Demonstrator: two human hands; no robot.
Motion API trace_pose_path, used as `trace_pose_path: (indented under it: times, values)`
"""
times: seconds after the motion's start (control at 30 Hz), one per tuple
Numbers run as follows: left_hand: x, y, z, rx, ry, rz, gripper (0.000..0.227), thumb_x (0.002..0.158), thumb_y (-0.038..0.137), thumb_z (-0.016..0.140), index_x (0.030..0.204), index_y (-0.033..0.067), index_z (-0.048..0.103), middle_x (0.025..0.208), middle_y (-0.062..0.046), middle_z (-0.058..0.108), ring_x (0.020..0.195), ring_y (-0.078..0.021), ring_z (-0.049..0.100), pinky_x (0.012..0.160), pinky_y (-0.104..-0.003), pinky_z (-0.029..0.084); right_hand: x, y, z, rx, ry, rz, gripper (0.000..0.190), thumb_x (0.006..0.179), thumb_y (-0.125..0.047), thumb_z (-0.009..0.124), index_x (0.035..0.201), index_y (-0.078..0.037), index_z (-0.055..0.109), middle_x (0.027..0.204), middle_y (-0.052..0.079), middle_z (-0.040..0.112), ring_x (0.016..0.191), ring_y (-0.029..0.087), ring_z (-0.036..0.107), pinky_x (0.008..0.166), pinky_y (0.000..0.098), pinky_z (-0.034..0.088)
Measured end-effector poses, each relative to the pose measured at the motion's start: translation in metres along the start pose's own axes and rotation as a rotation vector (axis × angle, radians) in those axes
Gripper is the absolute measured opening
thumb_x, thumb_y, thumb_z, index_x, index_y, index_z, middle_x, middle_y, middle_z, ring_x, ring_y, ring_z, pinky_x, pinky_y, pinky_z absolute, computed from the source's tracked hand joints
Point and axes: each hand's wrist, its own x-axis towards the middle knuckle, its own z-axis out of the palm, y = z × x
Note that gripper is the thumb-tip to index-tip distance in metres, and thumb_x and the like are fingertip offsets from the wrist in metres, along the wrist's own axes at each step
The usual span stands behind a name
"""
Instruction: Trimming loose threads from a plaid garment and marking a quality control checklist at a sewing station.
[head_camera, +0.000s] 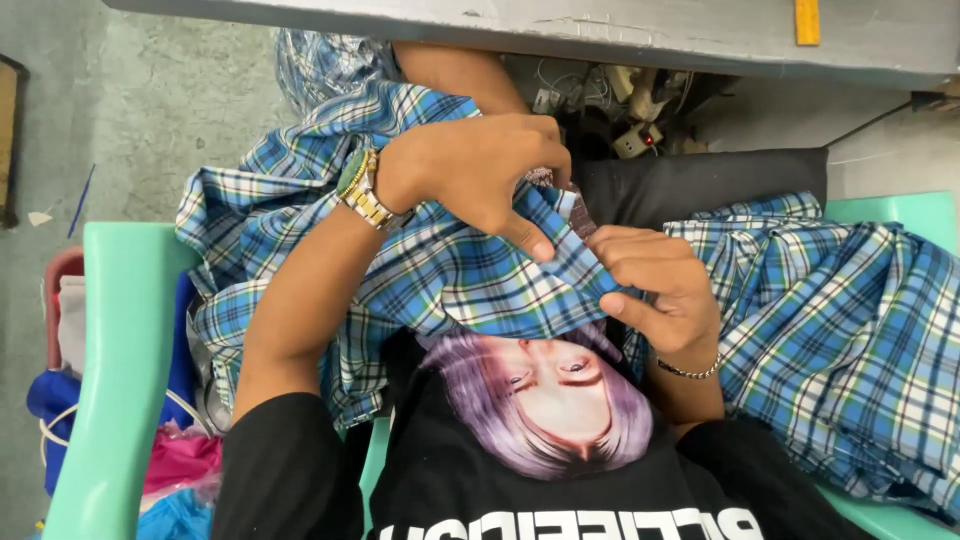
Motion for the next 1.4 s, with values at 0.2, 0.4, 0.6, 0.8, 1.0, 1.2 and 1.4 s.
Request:
trace_pose_path:
  times: [0.2, 0.4, 0.6, 0.8, 1.0, 1.2, 1.4]
  values:
    - [-0.007, 0.022, -0.019, 0.029, 0.025, -0.062, 0.078, 0.075, 0.084, 0.064, 0.073, 0.0065, 0.057, 0.052, -0.007, 0.051, 0.048, -0.0306, 0.047, 0.047, -0.045, 0.034, 0.007, -0.034, -0.003, -0.188, 0.108, 0.096, 0.047, 0.099, -0.017, 0.047, 0.058, -0.006, 0.026, 0.056, 0.007, 0.018, 0.048, 0.021, 0.02, 0.051, 0.0349, 0.019]
    - [-0.014, 0.037, -0.009, 0.018, 0.178, 0.202, 0.074, 0.089, 0.07, 0.07, 0.06, 0.013, 0.033, 0.048, 0.001, 0.025, 0.044, -0.0187, 0.024, 0.046, -0.038, 0.017, -0.006, -0.044, -0.011, -0.334, 0.153, 0.12, 0.047, 0.098, -0.018, 0.047, 0.057, -0.002, 0.031, 0.055, 0.01, 0.025, 0.046, 0.024, 0.029, 0.048, 0.0353, 0.029]
    - [-0.008, 0.057, -0.001, 0.033, 0.145, 0.249, 0.041, 0.089, 0.041, 0.084, 0.074, 0.0093, 0.063, 0.073, -0.001, 0.063, 0.064, -0.0307, 0.061, 0.047, -0.046, 0.035, -0.016, -0.043, -0.017, -0.369, 0.13, 0.123, 0.045, 0.098, -0.018, 0.049, 0.059, 0.001, 0.038, 0.056, 0.01, 0.031, 0.048, 0.026, 0.036, 0.051, 0.0365, 0.038]
    - [-0.001, 0.061, 0.009, 0.098, 0.262, 0.272, 0.042, 0.096, 0.029, 0.079, 0.064, 0.0112, 0.058, 0.056, -0.001, 0.057, 0.052, -0.0298, 0.056, 0.044, -0.043, 0.032, -0.029, -0.04, -0.023, -0.496, 0.096, 0.189, 0.038, 0.097, -0.019, 0.055, 0.066, 0.003, 0.053, 0.058, 0.012, 0.047, 0.052, 0.028, 0.051, 0.056, 0.037, 0.047]
    - [0.005, 0.056, 0.017, -0.091, 0.3, 0.326, 0.036, 0.098, 0.019, 0.073, 0.067, 0.0101, 0.057, 0.055, -0.001, 0.048, 0.046, -0.026, 0.048, 0.041, -0.037, 0.033, -0.026, -0.029, -0.024, -0.455, 0.143, 0.203, 0.026, 0.095, -0.011, 0.064, 0.075, 0.005, 0.065, 0.057, 0.011, 0.05, 0.047, 0.026, 0.048, 0.048, 0.0346, 0.041]
    - [0.008, 0.056, 0.021, -0.3, 0.337, 0.357, 0.036, 0.1, 0.02, 0.069, 0.068, 0.0096, 0.058, 0.055, 0.001, 0.045, 0.044, -0.0203, 0.047, 0.042, -0.03, 0.038, -0.034, -0.014, -0.028, -0.373, 0.17, 0.124, 0.015, 0.089, -0.002, 0.076, 0.077, 0.006, 0.069, 0.053, 0.009, 0.044, 0.04, 0.028, 0.044, 0.041, 0.0356, 0.04]
    - [0.01, 0.057, 0.021, -0.337, 0.362, 0.405, 0.024, 0.097, 0.015, 0.074, 0.076, 0.0053, 0.068, 0.057, -0.004, 0.055, 0.045, -0.0186, 0.051, 0.042, -0.028, 0.037, -0.038, -0.008, -0.026, -0.368, 0.186, 0.126, 0.011, 0.085, 0.001, 0.079, 0.079, 0.005, 0.071, 0.052, 0.008, 0.044, 0.038, 0.026, 0.042, 0.04, 0.0337, 0.038]
